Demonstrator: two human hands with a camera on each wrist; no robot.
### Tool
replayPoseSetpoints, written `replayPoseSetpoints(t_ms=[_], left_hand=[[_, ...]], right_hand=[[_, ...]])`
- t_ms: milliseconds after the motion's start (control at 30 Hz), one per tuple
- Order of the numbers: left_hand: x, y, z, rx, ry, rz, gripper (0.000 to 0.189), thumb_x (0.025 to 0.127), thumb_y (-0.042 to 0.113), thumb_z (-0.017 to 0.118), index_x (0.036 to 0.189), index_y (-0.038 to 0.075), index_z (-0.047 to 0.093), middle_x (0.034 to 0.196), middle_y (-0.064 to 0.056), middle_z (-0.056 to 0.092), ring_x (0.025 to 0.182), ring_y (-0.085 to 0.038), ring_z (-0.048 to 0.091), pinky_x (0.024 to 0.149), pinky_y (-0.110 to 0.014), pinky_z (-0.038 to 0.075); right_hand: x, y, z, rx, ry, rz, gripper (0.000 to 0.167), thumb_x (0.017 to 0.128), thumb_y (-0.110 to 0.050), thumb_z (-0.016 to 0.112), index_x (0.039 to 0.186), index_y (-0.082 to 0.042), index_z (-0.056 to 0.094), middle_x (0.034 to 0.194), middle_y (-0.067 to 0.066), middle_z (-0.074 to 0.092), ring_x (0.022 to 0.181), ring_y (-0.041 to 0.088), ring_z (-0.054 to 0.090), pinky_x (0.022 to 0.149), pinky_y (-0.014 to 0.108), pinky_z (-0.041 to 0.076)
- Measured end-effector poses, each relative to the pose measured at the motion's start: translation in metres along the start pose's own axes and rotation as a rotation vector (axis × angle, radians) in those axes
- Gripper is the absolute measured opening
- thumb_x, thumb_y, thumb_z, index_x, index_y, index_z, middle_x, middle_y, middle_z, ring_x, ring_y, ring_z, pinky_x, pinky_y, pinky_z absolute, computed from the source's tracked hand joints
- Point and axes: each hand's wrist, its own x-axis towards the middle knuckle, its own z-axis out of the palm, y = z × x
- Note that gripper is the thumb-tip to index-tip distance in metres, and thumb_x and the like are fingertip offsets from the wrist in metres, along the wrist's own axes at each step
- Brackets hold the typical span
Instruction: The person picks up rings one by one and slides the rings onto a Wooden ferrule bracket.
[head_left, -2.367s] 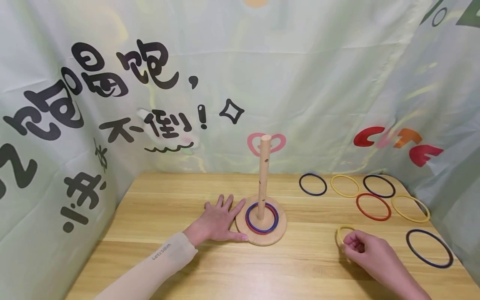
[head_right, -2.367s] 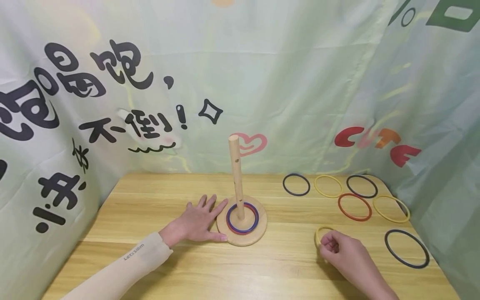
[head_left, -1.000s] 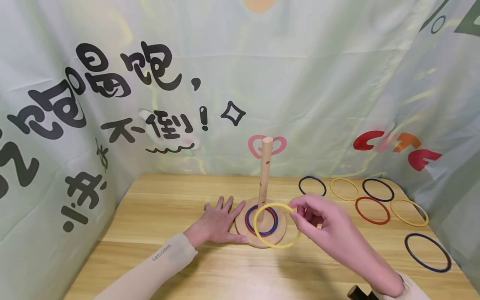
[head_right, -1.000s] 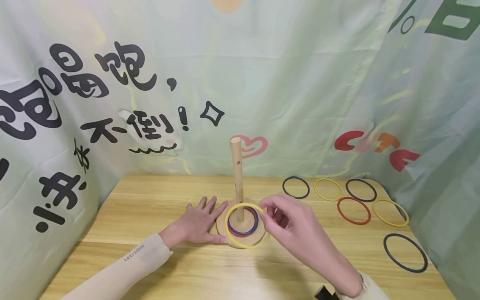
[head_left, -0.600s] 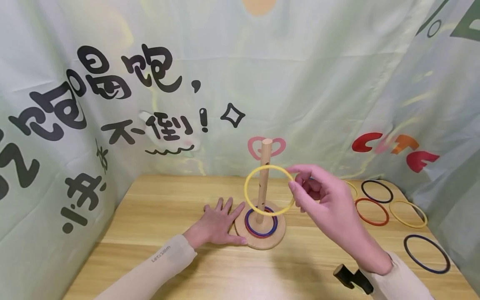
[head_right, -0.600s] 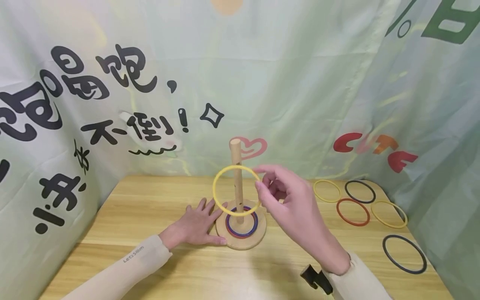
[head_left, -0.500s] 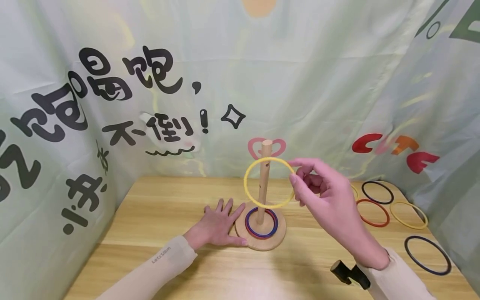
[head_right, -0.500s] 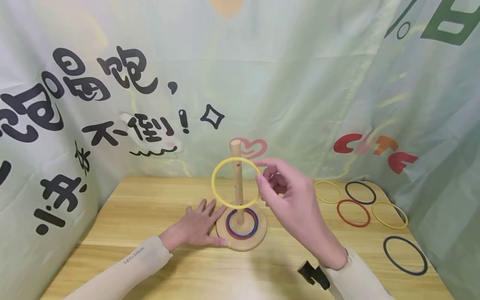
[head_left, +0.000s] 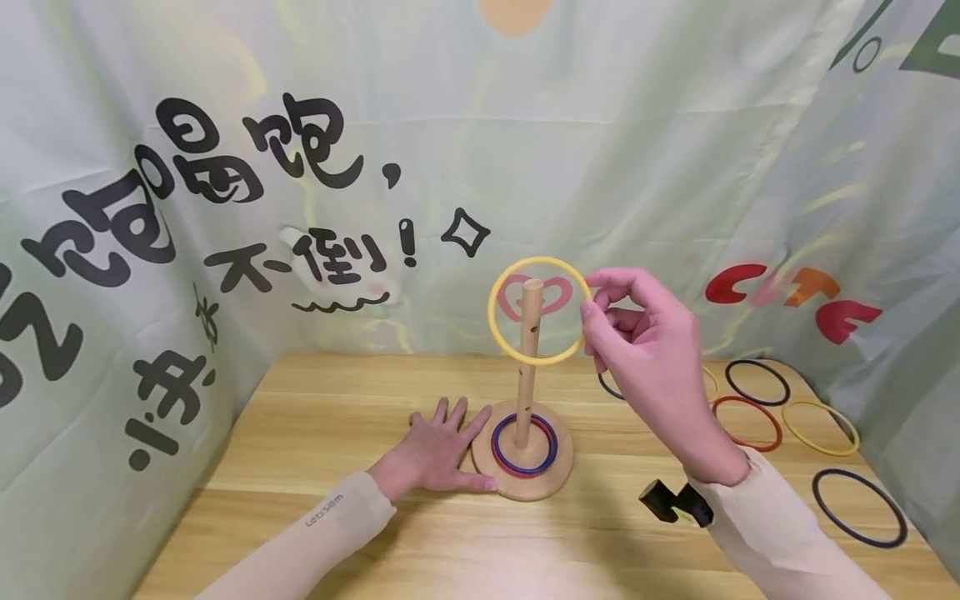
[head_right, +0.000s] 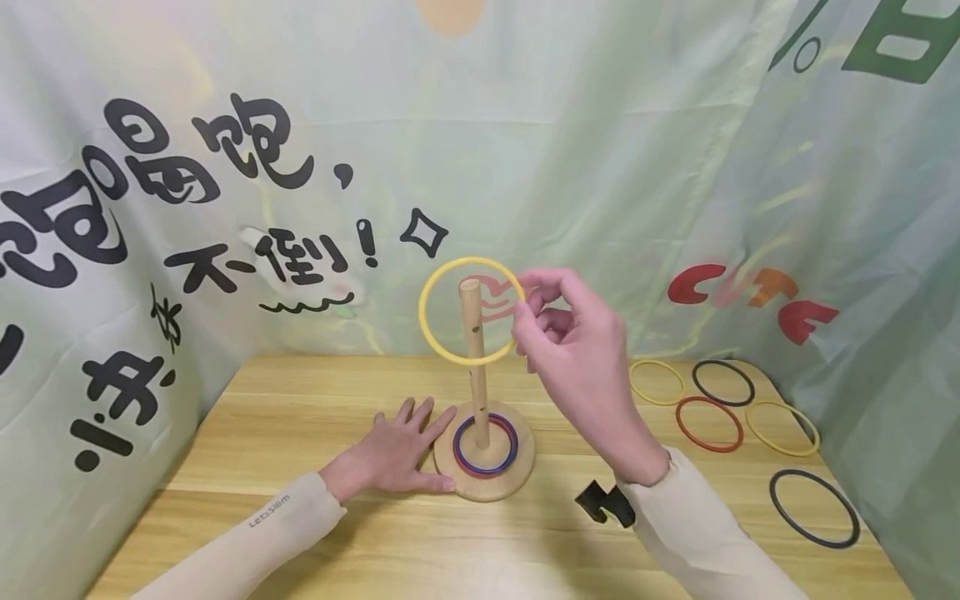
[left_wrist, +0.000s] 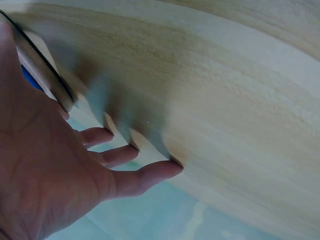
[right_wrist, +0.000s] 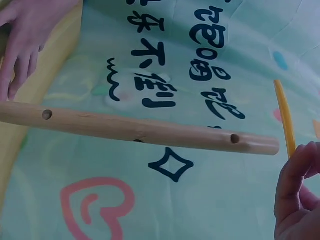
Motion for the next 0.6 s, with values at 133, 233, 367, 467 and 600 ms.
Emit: replayPoseSetpoints(t_ms=[133, 233, 367, 467, 600], left_hand=[[0.001, 0.0, 0.002, 0.009, -0.005, -0.007, 0.12, 0.087, 0.097, 0.048, 0.178, 0.028, 0.014, 0.177, -0.023, 0.022, 0.157, -0.055, 0.028, 0.102, -0.084, 0.039], [0.001, 0.0, 0.001, 0.015, 0.003, -0.007, 0.12, 0.086, 0.098, 0.049, 0.178, 0.027, 0.015, 0.177, -0.023, 0.024, 0.156, -0.055, 0.03, 0.101, -0.083, 0.039], [0.001, 0.0, 0.0, 0.017, 0.011, -0.005, 0.12, 0.087, 0.098, 0.049, 0.178, 0.027, 0.017, 0.177, -0.023, 0.025, 0.156, -0.054, 0.031, 0.1, -0.083, 0.04], [0.001, 0.0, 0.0, 0.016, 0.009, -0.007, 0.12, 0.087, 0.097, 0.05, 0.178, 0.027, 0.016, 0.177, -0.023, 0.024, 0.156, -0.054, 0.03, 0.101, -0.083, 0.04], [0.001, 0.0, 0.002, 0.023, 0.003, -0.011, 0.12, 0.087, 0.097, 0.049, 0.178, 0.028, 0.015, 0.177, -0.022, 0.023, 0.157, -0.054, 0.029, 0.101, -0.083, 0.04]], right_hand=[[0.0, 0.012, 0.003, 0.005, -0.004, 0.046, 0.023, 0.103, 0.003, 0.069, 0.125, -0.003, 0.072, 0.089, 0.012, 0.061, 0.053, 0.025, 0.061, 0.047, 0.027, 0.05], [-0.002, 0.024, 0.006, -0.007, -0.016, 0.087, 0.022, 0.103, 0.001, 0.07, 0.123, -0.006, 0.073, 0.089, 0.011, 0.061, 0.053, 0.024, 0.062, 0.047, 0.026, 0.048], [-0.006, 0.04, 0.007, -0.027, -0.031, 0.134, 0.021, 0.103, 0.0, 0.07, 0.123, -0.007, 0.073, 0.089, 0.011, 0.061, 0.054, 0.022, 0.062, 0.046, 0.025, 0.045], [-0.01, 0.051, 0.008, -0.035, -0.043, 0.169, 0.02, 0.103, 0.0, 0.07, 0.122, -0.006, 0.073, 0.089, 0.012, 0.06, 0.055, 0.022, 0.062, 0.046, 0.024, 0.045], [-0.015, 0.064, 0.009, -0.043, -0.06, 0.21, 0.019, 0.102, 0.001, 0.069, 0.12, -0.004, 0.072, 0.09, 0.013, 0.06, 0.057, 0.026, 0.063, 0.047, 0.025, 0.045]])
